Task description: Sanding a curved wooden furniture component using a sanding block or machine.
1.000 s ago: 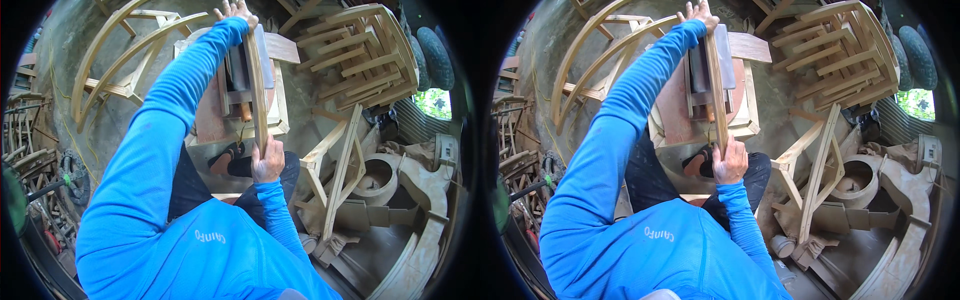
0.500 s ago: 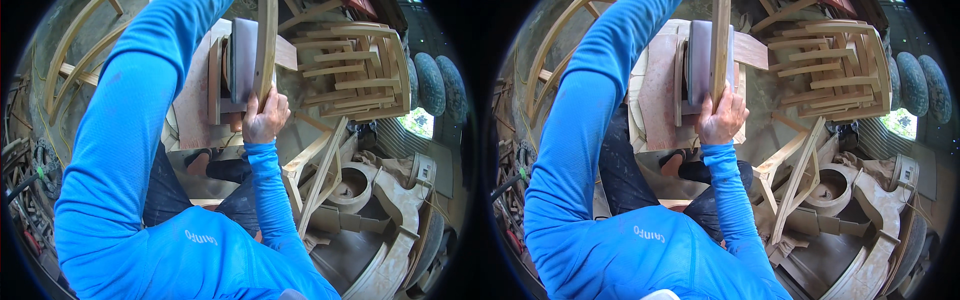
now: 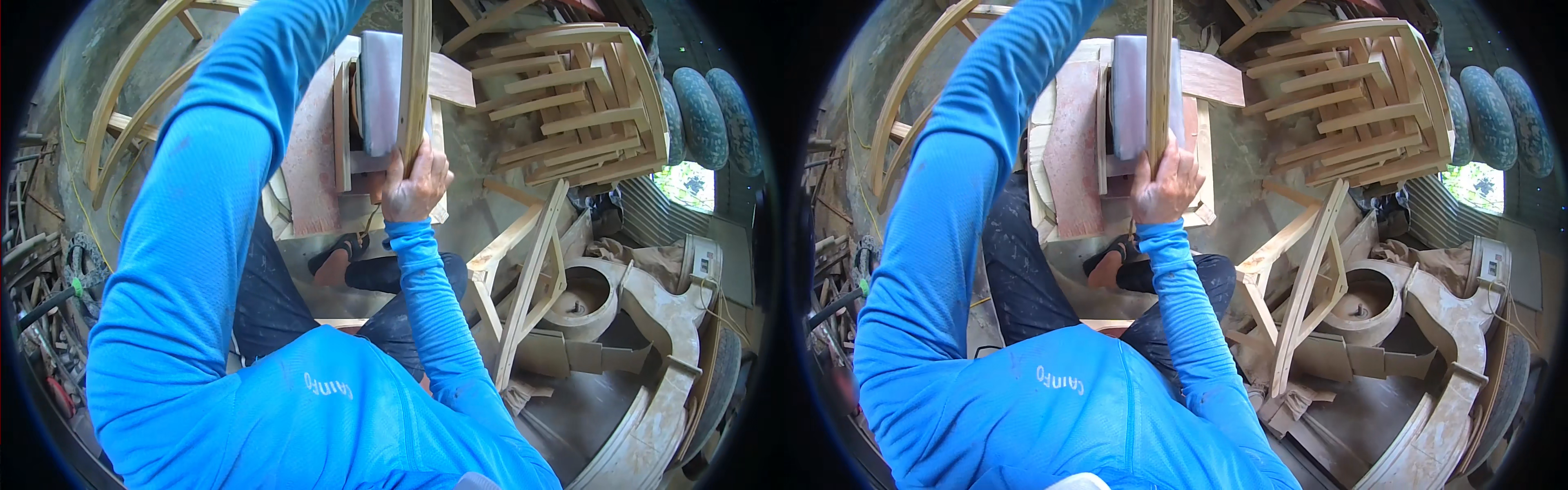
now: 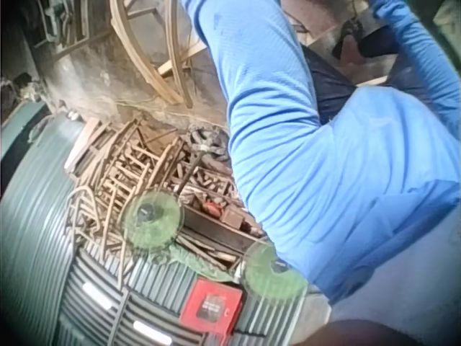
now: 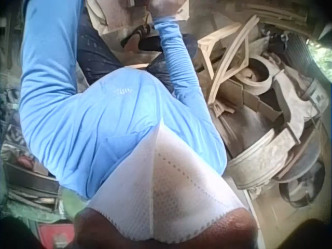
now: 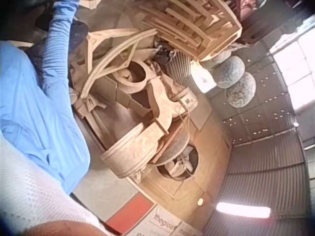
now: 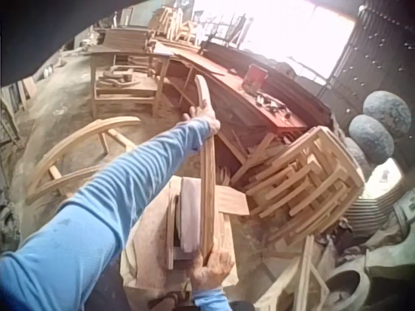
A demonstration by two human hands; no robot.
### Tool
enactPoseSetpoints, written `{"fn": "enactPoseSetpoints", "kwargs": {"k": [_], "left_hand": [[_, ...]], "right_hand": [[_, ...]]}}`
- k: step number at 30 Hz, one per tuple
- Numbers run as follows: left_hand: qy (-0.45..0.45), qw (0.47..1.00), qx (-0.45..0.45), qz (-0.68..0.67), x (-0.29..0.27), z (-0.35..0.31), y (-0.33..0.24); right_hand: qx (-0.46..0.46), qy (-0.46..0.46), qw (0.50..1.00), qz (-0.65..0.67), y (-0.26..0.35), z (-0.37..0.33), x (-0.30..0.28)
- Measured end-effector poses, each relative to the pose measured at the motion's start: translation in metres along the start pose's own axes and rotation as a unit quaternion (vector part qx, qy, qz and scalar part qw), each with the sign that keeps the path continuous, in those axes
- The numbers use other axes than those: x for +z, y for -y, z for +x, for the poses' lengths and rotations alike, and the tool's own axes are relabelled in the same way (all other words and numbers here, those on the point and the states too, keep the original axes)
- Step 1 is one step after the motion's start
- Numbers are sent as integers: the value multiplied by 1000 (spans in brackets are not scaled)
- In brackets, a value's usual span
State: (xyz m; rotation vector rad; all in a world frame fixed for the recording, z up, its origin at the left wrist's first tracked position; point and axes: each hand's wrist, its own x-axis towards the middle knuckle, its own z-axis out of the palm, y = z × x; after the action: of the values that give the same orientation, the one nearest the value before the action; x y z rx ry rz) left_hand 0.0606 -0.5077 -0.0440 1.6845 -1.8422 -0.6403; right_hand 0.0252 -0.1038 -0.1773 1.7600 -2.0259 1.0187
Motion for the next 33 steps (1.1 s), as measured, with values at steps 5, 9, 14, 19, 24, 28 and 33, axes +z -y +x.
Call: {"fn": "enactPoseSetpoints", "kwargs": {"k": [5, 9, 14, 19, 24, 28, 33], "left_hand": [[-8, 997, 35, 63, 0, -119, -7], [4, 998, 46, 49, 25, -201, 8], [25, 992, 42, 116, 50, -289, 34], [26, 987, 66, 146, 53, -369, 37], [18, 991, 64, 117, 43, -351, 39], [-21, 994, 69, 84, 53, -266, 48], [36, 997, 9, 68, 43, -158, 48]], "right_hand": [[57, 33, 998, 2, -15, -86, -24], [78, 43, 996, 7, -19, -165, -51], [92, 130, 987, -20, -9, -230, -136], [112, 194, 974, -25, -4, -282, -184], [97, 185, 978, -8, -3, -262, -167], [52, 139, 989, 0, -4, -209, -123], [49, 128, 990, -15, 15, -91, -91]]}}
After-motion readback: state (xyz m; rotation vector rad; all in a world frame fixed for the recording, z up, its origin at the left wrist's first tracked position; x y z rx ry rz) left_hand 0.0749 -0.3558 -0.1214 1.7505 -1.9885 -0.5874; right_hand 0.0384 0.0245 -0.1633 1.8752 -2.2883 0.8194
